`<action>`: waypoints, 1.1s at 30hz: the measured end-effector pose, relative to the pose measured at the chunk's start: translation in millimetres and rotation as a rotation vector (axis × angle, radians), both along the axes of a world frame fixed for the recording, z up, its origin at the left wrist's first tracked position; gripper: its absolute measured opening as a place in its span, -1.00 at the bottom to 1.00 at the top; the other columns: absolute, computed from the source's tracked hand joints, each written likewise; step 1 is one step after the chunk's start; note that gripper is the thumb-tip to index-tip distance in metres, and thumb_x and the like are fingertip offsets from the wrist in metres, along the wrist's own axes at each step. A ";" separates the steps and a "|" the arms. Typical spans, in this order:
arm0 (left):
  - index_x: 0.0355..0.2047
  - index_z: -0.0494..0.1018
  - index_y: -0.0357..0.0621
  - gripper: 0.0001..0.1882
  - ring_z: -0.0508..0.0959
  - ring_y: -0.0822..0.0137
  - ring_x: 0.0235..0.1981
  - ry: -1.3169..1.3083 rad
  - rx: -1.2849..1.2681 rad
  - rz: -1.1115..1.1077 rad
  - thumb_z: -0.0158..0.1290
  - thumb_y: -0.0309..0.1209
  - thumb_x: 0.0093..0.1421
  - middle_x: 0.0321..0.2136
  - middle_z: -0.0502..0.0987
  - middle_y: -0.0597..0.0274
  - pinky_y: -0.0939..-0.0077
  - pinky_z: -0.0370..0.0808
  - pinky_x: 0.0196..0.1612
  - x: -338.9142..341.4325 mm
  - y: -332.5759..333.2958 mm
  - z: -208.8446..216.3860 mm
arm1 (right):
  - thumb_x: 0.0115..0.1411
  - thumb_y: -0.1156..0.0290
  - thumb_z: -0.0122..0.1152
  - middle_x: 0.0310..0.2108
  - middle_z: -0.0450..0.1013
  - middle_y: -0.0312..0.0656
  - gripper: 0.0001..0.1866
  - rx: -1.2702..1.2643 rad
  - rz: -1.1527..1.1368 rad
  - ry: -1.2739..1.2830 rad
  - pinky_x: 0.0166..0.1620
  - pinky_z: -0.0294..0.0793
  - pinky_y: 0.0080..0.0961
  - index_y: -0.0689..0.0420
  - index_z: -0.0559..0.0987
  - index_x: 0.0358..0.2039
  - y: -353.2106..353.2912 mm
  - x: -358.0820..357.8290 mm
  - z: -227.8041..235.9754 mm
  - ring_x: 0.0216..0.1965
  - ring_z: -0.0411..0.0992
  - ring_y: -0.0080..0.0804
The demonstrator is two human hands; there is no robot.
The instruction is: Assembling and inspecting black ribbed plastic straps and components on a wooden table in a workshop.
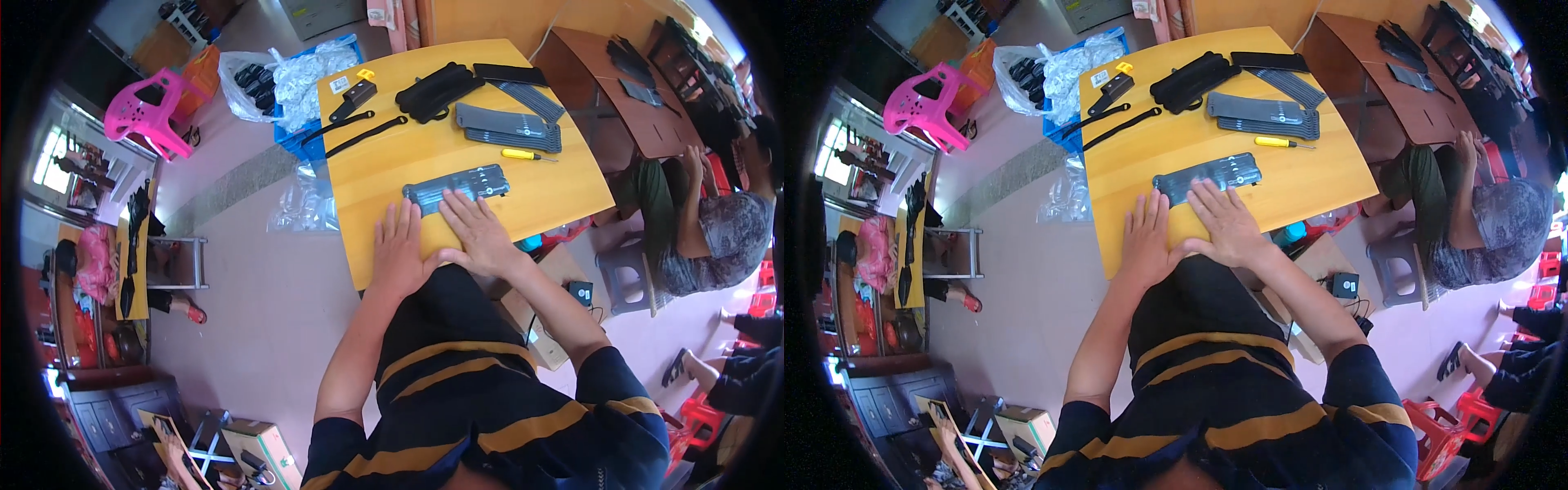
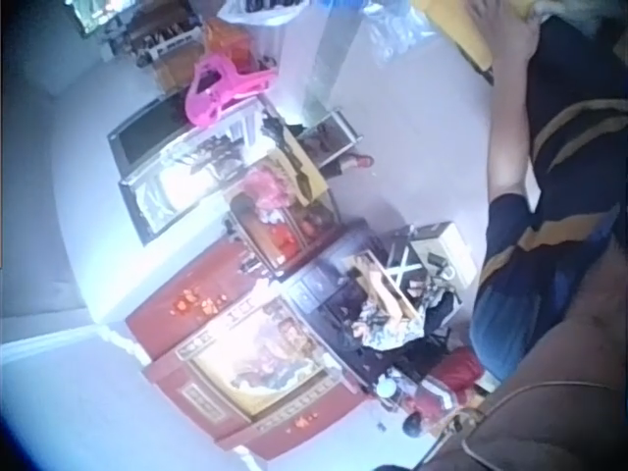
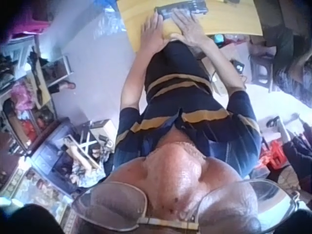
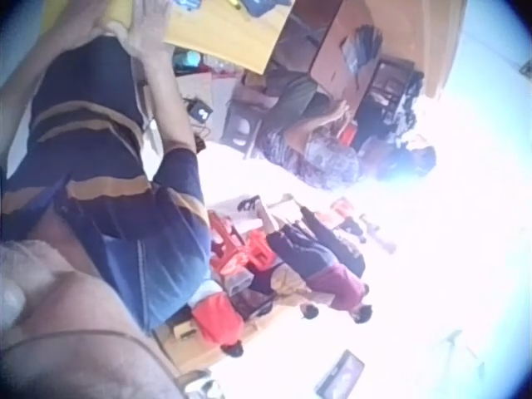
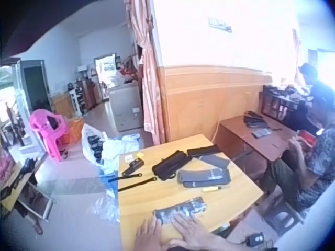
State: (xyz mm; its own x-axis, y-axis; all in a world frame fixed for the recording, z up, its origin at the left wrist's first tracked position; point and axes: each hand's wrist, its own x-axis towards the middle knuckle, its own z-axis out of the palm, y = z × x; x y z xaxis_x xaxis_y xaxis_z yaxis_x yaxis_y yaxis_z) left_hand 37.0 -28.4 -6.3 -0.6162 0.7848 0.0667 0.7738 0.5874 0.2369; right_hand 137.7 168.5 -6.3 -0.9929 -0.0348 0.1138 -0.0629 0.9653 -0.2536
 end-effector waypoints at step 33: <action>0.06 0.54 -0.21 -0.55 0.58 -0.08 0.08 0.221 0.311 0.070 0.25 -0.33 0.17 0.03 0.61 -0.07 0.09 0.52 0.15 -209.2 90.1 12.8 | 0.23 -0.01 0.25 0.20 0.43 0.16 -0.26 -0.208 -0.461 0.521 0.33 0.30 -0.01 0.26 0.41 0.27 64.6 39.9 -17.9 0.25 0.37 0.17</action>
State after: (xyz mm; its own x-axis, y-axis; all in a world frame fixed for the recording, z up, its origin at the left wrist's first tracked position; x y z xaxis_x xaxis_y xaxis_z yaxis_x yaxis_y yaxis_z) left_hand -172.2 61.7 6.5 -0.6114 0.6631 0.4319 0.7869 0.5669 0.2437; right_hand 177.5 233.1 -24.2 -0.7161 0.4485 0.5349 0.1764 0.8577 -0.4830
